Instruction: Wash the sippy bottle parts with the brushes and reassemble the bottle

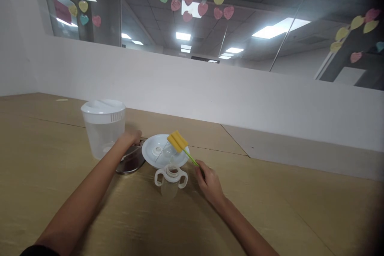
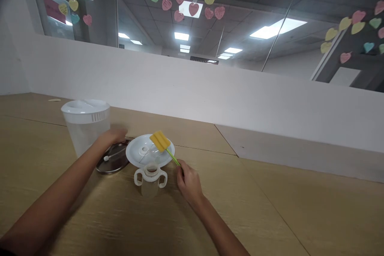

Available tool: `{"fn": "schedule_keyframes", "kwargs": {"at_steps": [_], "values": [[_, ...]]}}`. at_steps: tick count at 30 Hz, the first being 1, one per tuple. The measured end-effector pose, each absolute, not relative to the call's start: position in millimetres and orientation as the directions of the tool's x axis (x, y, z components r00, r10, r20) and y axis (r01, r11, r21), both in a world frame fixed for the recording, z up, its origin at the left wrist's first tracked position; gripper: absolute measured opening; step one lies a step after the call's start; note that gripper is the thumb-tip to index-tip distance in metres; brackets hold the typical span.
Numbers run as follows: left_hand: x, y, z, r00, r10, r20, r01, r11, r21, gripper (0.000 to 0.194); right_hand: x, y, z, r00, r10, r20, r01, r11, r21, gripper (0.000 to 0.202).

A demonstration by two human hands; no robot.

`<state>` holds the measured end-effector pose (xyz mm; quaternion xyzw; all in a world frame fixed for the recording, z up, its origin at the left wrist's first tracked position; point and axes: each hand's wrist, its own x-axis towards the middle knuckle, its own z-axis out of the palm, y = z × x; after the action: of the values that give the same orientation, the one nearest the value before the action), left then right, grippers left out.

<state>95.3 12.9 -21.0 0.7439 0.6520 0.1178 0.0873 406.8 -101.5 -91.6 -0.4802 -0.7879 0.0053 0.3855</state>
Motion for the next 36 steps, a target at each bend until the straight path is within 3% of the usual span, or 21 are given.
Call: {"fn": "schedule_keyframes", "kwargs": {"at_steps": [3, 6, 14, 18, 24, 28, 36], "values": [[107, 6, -5, 0.16, 0.979, 0.123, 0.964, -0.182, 0.194, 0.021, 407, -101, -93, -0.239, 0.762, 0.603, 0.748, 0.54, -0.386, 0.031], [132, -5, 3, 0.311, 0.936, 0.164, 0.927, -0.336, 0.164, 0.029, 407, -100, -93, -0.238, 0.767, 0.596, 0.744, 0.538, -0.396, 0.031], [187, -19, -25, 0.601, 0.795, 0.081, 0.78, -0.606, 0.159, 0.024, 408, -101, -87, -0.221, 0.748, 0.626, 0.75, 0.541, -0.381, 0.032], [181, -13, -27, 0.575, 0.807, 0.138, 0.799, -0.59, 0.119, 0.027, 410, -100, -88, -0.212, 0.762, 0.612, 0.754, 0.526, -0.393, 0.033], [179, -9, -34, 0.58, 0.79, 0.199, 0.8, -0.598, 0.044, 0.047, 414, -95, -92, -0.2, 0.797, 0.57, 0.756, 0.496, -0.427, 0.035], [188, -10, -44, 0.562, 0.798, 0.215, 0.815, -0.579, 0.019, 0.046, 418, -91, -93, -0.179, 0.79, 0.586, 0.752, 0.494, -0.436, 0.035], [188, -15, -31, 0.559, 0.797, 0.229, 0.799, -0.592, 0.107, 0.045, 421, -90, -92, -0.131, 0.785, 0.605, 0.788, 0.452, -0.417, 0.034]]}}
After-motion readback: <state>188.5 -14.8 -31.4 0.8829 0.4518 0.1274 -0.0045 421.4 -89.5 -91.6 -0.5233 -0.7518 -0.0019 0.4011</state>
